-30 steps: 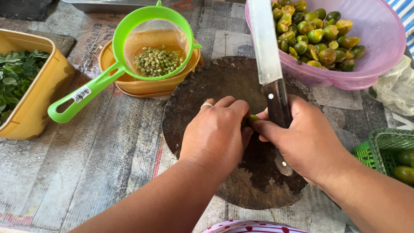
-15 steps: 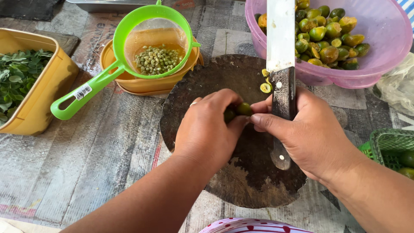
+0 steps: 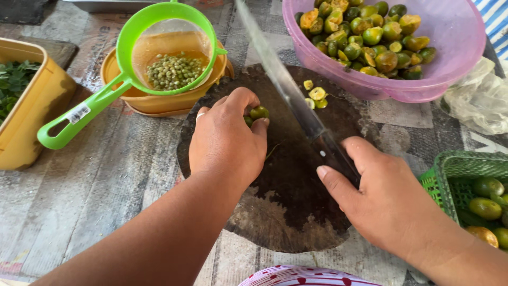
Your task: The person cuts small green citrus fruits in half on a wooden board using a knife, then squeezes the juice and seeds through a green strainer into a container. The person repeatedly picks up fruits, cuts them, and squeezes them, accumulating juice and seeds in the strainer.
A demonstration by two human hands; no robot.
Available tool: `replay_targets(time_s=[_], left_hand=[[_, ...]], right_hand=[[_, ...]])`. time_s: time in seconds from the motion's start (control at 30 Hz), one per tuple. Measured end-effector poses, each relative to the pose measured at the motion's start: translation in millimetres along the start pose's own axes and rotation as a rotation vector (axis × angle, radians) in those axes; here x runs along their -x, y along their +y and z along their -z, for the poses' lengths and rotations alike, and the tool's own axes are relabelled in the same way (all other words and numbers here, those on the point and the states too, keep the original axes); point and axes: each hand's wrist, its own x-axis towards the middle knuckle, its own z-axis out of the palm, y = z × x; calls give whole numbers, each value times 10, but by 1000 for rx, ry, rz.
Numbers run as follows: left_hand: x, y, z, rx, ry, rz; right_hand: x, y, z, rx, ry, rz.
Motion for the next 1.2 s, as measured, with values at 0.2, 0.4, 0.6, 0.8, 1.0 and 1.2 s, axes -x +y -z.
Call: replay_targets(time_s=[0.2, 0.4, 0.6, 0.8, 1.0, 1.2], left_hand=[[24, 34, 4, -185, 4, -151], [43, -37, 54, -128, 26, -121], [93, -159, 60, -4, 87, -100], [83, -155, 42, 10, 63, -17], [64, -69, 51, -6, 73, 61], [-11, -6, 47, 37, 8, 199]], right_hand=[[34, -31, 77, 22, -43, -63], [32, 147, 17, 142, -72, -78], [24, 429, -148, 100, 65, 263], [20, 564, -243, 193, 98, 354], [30, 609, -276, 219, 139, 401], [60, 702, -242, 264, 120, 329]])
